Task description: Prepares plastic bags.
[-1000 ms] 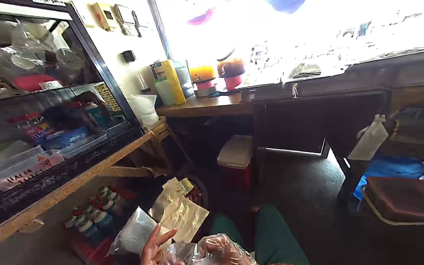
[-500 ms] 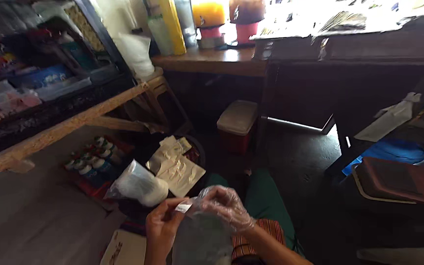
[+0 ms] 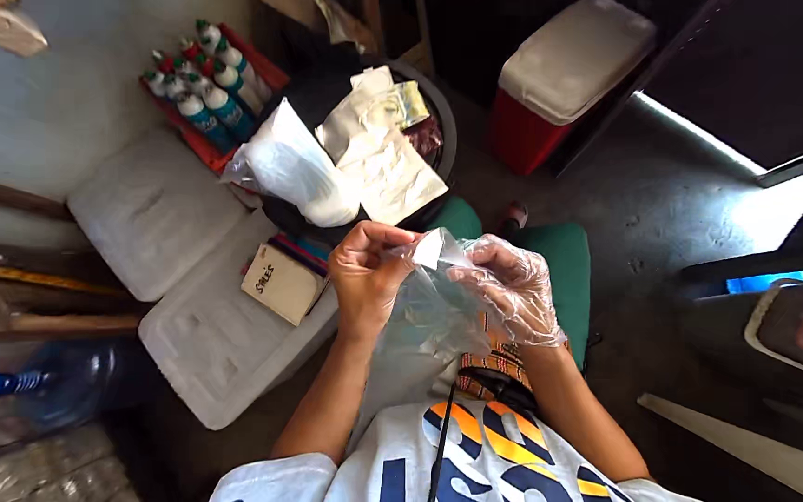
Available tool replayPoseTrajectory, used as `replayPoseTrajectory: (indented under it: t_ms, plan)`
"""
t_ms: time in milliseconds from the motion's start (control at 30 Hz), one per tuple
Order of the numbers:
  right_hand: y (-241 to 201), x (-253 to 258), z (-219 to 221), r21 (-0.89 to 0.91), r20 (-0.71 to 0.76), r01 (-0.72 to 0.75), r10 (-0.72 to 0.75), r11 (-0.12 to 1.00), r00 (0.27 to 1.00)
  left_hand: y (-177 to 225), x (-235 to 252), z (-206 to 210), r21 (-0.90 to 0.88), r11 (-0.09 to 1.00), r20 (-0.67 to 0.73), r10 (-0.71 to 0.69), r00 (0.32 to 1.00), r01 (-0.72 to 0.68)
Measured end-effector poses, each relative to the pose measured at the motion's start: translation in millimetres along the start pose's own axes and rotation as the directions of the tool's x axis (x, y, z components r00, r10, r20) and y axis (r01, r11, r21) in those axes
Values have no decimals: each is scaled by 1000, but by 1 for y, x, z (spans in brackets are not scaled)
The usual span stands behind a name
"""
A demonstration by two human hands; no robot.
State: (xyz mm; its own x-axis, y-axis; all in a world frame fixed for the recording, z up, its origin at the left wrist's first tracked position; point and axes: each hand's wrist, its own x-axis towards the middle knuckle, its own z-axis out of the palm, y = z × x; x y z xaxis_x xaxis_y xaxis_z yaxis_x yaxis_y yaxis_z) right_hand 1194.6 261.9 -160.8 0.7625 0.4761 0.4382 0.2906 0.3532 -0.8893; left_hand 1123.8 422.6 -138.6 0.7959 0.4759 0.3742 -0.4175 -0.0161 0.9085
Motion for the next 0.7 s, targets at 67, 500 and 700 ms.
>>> replayPoseTrajectory:
  t_ms: [67,500,700]
  plan:
    - [4,0,-1,-6,-24,16,-16,1000,1000,-3,1,0,-9,1000,-9,-1,1000,1]
    - [-4,-6,-3,-224,-76,160,-181,961,981,8,8,-4,35,999,83,33,996,-36]
    - [-3,-4,-4,-215,-151,176,-211,961,966,5,8,1,32,993,-90,119,989,-116]
